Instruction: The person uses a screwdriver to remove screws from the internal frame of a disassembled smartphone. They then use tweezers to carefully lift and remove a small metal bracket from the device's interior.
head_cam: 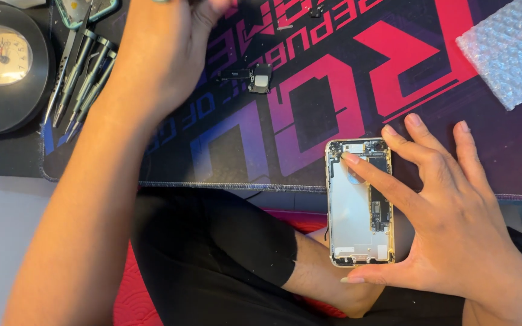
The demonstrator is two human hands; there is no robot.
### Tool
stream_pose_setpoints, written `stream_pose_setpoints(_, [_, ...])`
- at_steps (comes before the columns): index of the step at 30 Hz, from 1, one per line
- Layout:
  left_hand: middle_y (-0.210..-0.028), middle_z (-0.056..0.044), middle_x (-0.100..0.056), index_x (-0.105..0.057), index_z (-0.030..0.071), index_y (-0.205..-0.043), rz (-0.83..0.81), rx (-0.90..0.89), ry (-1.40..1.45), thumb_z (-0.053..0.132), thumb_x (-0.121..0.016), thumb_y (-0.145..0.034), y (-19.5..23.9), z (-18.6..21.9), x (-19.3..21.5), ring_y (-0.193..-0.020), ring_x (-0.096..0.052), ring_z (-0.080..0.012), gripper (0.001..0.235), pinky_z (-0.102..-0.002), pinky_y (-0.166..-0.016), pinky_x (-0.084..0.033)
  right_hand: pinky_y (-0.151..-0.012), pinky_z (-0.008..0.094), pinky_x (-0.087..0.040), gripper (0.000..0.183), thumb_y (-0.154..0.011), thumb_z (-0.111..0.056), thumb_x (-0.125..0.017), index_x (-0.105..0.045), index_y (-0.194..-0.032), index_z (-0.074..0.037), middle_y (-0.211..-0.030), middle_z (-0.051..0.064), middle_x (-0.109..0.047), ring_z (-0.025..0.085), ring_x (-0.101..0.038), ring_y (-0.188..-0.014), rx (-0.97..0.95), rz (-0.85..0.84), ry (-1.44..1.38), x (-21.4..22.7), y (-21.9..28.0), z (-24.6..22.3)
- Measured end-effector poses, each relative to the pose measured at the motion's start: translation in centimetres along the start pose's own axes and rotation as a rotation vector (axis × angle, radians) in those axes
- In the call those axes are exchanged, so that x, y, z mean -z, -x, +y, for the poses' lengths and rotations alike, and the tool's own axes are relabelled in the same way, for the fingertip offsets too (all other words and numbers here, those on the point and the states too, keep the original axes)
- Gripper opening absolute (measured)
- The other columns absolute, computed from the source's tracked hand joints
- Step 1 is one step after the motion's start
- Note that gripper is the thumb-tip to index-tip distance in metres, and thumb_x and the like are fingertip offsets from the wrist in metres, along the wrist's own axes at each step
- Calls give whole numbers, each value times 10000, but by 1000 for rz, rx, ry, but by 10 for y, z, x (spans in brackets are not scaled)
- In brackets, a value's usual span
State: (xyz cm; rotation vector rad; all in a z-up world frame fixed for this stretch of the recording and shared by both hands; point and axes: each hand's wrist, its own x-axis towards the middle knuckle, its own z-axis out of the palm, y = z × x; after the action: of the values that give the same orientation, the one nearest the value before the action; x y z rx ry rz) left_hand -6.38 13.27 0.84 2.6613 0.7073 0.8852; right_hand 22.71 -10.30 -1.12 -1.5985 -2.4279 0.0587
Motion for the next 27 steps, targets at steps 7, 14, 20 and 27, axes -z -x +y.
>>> stream_pose_setpoints(7, [-1186, -117, -535, -352, 50, -1299, 322, 357, 609, 70, -628, -1081, 20, 143, -40, -960, -706, -193, 352, -264, -785, -487, -1267, 743, -183, 1421, -366, -993, -778, -452, -1552, -281, -1515, 216, -441, 462, -363, -1554, -30, -11, -27, -2, 1, 0])
stream_pose_setpoints(14, [-959, -153, -666, -88, 209, -1654, 570, 36, 318, 76, -775, -1092, 60, 129, -111, -850, -758, -250, 897, -358, -842, -656, -1261, 767, -186, 1393, -433, -998, -713, -432, -1574, -249, -1510, 273, -445, 518, -370, -1547, -19, -45, -12, -1, 2, 1])
stream_pose_setpoints(20, [-1030, -196, -642, -214, 182, -1625, 530, 5, 504, -30, -706, -1159, 60, 127, -119, -850, -647, -281, 710, -379, -811, -602, -1268, 780, -223, 1406, -410, -1026, -715, -494, -1530, -204, -1518, 268, -452, 527, -405, -1541, -16, -10, -19, -4, 4, 1])
stream_pose_setpoints(27, [-1085, -193, -667, -254, 153, -1581, 545, 13, 450, 67, -669, -1182, 65, 132, -112, -814, -578, -263, 583, -391, -777, -543, -1265, 785, -229, 1401, -430, -1046, -652, -466, -1560, -240, -1504, 283, -471, 541, -428, -1533, -19, -16, -5, -3, 3, 0])
